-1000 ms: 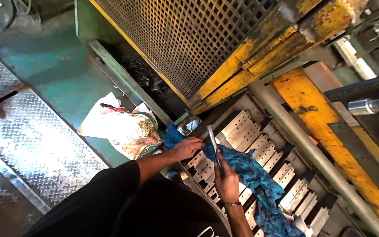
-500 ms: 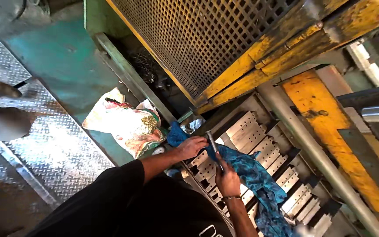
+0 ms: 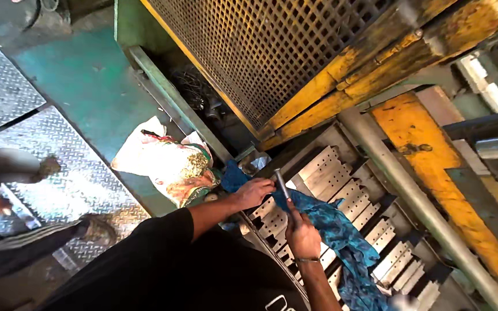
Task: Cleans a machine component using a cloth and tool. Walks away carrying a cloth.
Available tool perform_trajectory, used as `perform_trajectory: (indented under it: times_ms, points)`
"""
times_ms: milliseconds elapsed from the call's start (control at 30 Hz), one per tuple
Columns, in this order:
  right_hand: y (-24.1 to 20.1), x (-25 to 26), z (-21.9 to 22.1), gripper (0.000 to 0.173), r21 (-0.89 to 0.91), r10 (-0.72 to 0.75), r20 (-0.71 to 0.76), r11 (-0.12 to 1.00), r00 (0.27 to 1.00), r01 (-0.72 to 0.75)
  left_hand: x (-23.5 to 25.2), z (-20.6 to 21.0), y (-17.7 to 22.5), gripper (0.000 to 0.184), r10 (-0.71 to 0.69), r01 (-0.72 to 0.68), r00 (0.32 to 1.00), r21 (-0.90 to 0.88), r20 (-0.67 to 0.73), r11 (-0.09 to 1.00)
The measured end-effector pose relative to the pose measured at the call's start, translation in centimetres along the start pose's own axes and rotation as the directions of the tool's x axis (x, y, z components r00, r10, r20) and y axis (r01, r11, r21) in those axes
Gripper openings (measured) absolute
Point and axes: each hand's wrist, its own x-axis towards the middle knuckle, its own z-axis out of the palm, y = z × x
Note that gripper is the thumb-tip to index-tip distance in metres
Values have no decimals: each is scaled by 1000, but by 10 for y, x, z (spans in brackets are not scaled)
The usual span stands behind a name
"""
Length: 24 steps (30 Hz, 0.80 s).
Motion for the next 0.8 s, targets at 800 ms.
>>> perform_trajectory:
  times_ms: [800]
  points:
    - [-2,-9,4,41,54,2,-88,999,996,2,3,0,-4,19,22,-22,999,40,24,999]
